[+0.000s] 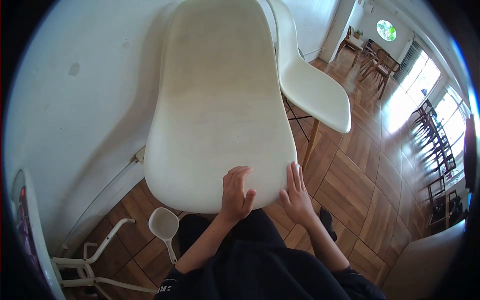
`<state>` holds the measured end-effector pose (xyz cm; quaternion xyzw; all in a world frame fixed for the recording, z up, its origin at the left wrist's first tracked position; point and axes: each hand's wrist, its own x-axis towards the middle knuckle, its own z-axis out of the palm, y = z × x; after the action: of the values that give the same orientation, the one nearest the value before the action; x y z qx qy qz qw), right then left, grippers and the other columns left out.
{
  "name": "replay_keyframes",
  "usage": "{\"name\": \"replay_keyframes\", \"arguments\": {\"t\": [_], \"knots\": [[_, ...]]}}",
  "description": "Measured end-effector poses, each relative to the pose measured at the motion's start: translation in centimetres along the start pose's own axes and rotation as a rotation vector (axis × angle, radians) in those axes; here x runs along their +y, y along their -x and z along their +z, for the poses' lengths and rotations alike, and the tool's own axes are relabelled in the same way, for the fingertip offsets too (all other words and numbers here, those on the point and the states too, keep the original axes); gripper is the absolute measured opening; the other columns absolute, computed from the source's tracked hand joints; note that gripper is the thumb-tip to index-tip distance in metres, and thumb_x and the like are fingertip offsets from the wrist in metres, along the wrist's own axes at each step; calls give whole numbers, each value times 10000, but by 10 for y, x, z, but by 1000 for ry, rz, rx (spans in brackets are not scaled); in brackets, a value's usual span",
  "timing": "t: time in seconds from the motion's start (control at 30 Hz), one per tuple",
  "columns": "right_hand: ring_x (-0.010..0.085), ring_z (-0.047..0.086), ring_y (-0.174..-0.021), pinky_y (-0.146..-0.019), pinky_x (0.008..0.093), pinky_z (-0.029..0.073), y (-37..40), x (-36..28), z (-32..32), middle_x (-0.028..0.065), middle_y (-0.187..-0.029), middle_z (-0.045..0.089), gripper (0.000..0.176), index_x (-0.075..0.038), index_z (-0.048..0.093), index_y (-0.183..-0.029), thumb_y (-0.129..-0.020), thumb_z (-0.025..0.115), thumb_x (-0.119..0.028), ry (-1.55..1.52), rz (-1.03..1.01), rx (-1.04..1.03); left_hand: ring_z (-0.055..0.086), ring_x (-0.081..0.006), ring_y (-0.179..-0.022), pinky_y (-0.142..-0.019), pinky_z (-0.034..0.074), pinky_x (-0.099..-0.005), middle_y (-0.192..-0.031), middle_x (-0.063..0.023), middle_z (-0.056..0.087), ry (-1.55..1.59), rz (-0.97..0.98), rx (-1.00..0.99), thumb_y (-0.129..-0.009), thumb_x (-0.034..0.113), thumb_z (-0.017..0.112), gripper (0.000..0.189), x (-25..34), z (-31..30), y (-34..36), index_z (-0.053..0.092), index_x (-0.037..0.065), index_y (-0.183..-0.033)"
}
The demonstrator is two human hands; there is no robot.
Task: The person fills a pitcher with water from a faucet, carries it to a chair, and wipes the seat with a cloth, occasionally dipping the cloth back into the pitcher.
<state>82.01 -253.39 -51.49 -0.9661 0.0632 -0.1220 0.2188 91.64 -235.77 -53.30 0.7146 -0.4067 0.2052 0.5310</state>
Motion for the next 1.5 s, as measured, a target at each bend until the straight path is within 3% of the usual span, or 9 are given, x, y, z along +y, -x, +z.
{"name": "replay_keyframes", "arguments": {"t": [0.17, 0.4, 0.5, 0.63, 0.73, 0.83, 1.07, 1.33, 1.5], "knots": [[425, 91, -1350, -1058, 530, 190, -18, 8, 6, 192, -1476, 106, 663, -26, 166, -1411, -924, 338, -443, -18, 57, -2, 486, -337, -1046, -909, 335, -422, -1095, -187, 530, 1, -3, -2, -924, 363, 393, 463, -3, -1, 1, 450, -39, -1146], [376, 116, -1359, -1060, 553, 177, -166, 68, 10, 128, -1494, 93, 672, -105, 104, -1434, -927, 239, -525, 46, 149, -39, 497, -323, -1024, -899, 343, -410, -1067, -177, 545, 12, 7, 29, -926, 346, 394, 437, -2, 1, 0, 452, -31, -1140], [371, 115, -1361, -1064, 553, 163, -189, 64, 6, 133, -1494, 89, 682, -98, 81, -1435, -927, 223, -530, 51, 191, -51, 500, -320, -1016, -896, 344, -409, -1060, -172, 548, 17, -1, 49, -927, 340, 391, 428, -2, 1, 1, 452, -30, -1136], [365, 91, -1367, -1071, 546, 143, -157, 63, 8, 142, -1493, 81, 676, -84, 95, -1433, -929, 241, -511, -46, 126, -23, 502, -318, -1009, -894, 344, -411, -1054, -166, 550, 22, 4, 72, -929, 339, 387, 428, -4, 1, 2, 451, -30, -1138], [359, 62, -1372, -1079, 532, 123, -93, 39, 1, 159, -1490, 79, 663, -60, 114, -1429, -935, 271, -474, 83, 102, -65, 502, -316, -1009, -898, 341, -411, -1056, -162, 549, 36, 6, 65, -930, 340, 386, 432, -4, 2, 2, 450, -31, -1142], [373, 43, -1371, -1079, 524, 127, -40, 22, 7, 172, -1486, 88, 672, -44, 139, -1422, -927, 316, -462, -33, 45, 16, 502, -314, -1009, -903, 337, -409, -1062, -157, 549, 24, 7, 40, -931, 342, 383, 437, -3, 0, 1, 450, -33, -1145], [403, 72, -1361, -1075, 523, 136, 30, -36, 19, 172, -1475, 138, 783, -6, 176, -1407, -865, 404, -524, 149, -5, 47, 503, -310, -1009, -906, 336, -405, -1066, -154, 551, 11, 32, 60, -935, 352, 372, 449, -3, 1, 1, 452, -33, -1151], [314, 184, -1355, -1064, 573, 116, -6, -29, -10, 106, -1446, 270, 711, -28, 310, -1366, -869, 388, -531, 373, -147, -86, 505, -315, -1010, -902, 337, -413, -1072, -171, 548, 53, 2, 75, -934, 369, 366, 470, -3, 1, 2, 447, -38, -1153], [217, 152, -1371, -1070, 581, -22, -111, 0, 3, 42, -1462, 255, 690, -60, 277, -1393, -906, 256, -548, 532, -43, -151, 507, -325, -1008, -901, 336, -417, -1069, -178, 546, 18, 3, 81, -932, 374, 371, 467, -3, 0, 3, 450, -33, -1148]]}}
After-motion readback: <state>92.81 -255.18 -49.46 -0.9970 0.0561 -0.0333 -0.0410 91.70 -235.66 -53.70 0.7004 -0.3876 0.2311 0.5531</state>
